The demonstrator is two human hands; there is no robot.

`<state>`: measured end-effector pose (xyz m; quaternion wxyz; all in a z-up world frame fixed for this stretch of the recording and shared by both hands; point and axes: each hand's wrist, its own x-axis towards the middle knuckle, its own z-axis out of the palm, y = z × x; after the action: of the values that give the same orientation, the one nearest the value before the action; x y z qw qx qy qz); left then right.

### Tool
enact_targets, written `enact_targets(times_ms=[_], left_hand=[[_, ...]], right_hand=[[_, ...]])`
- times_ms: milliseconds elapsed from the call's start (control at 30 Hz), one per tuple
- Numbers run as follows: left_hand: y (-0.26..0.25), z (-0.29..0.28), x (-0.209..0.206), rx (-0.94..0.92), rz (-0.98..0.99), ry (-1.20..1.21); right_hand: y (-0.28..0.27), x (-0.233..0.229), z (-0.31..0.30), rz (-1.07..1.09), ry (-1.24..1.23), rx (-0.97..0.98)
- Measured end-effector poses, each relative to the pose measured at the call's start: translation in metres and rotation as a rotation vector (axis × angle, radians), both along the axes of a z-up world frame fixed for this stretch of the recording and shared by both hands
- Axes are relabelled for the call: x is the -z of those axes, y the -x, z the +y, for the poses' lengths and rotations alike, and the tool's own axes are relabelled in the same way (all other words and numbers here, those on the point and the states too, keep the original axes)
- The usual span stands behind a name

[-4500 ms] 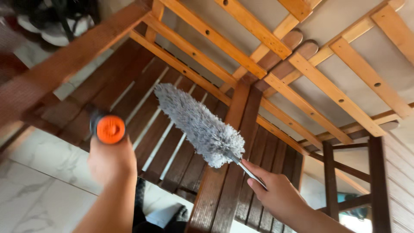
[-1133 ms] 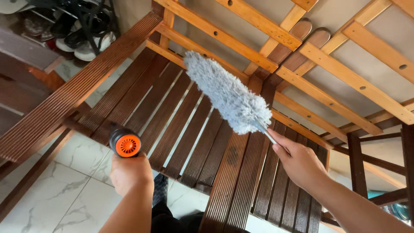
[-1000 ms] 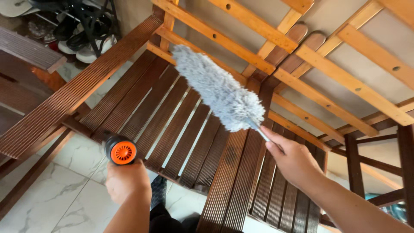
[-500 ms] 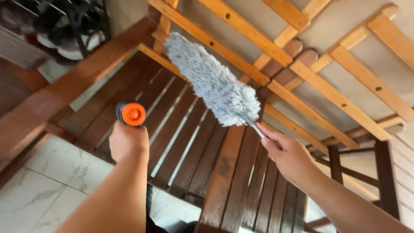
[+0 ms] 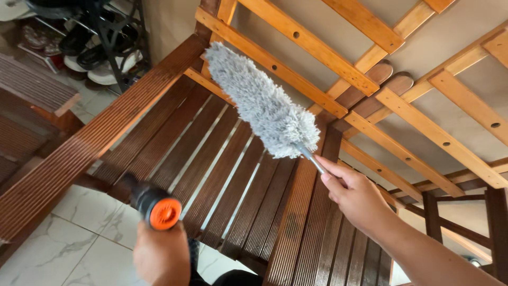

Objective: The person cleans wooden chairs by sweeping a handheld duster across the slats and frame while blowing away debris with a portable electric air blower.

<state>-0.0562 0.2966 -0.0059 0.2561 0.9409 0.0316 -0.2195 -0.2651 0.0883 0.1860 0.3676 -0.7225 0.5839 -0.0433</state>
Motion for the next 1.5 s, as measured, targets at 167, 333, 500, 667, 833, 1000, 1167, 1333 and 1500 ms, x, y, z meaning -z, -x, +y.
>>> enact_targets(times_ms=[167, 333, 500, 667, 833, 1000, 1167, 1333, 1500], left_hand=[[-0.011, -0.077, -0.025, -0.035, 0.084, 0.107], [-0.009, -0.084, -0.047, -0.169, 0.147, 0.144], [-0.010, -0.043, -0.052, -0.194, 0.159, 0.039], [-0.005, -0.025, -0.058, -0.326, 0.167, 0.037], [-0.003, -0.035, -0.059, -0.281, 0.104, 0.132], [-0.023, -0.074, -0.069, -0.222, 0.184, 0.277], [-0.024, -0.072, -0.065, -0.241, 0.159, 0.228], [-0.013, -0.024, -0.063, -0.236, 0.110, 0.085], [-0.001, -0.012, -0.056, -0.342, 0.061, 0.083]], right_hand=[[-0.013, -0.009, 0.002, 0.021, -0.022, -0.018], [-0.012, -0.006, 0.001, 0.077, -0.035, 0.002], [0.003, 0.002, -0.001, 0.013, 0.014, -0.087], [0.013, 0.001, 0.010, 0.294, 0.025, 0.020], [0.030, -0.005, 0.020, 0.408, 0.129, -0.074], [0.053, -0.007, 0.024, 0.542, 0.008, -0.007], [0.069, -0.002, 0.025, 0.504, -0.036, -0.039], [0.067, 0.003, 0.028, 0.475, -0.012, -0.084], [0.060, 0.001, 0.028, 0.497, 0.006, -0.113]])
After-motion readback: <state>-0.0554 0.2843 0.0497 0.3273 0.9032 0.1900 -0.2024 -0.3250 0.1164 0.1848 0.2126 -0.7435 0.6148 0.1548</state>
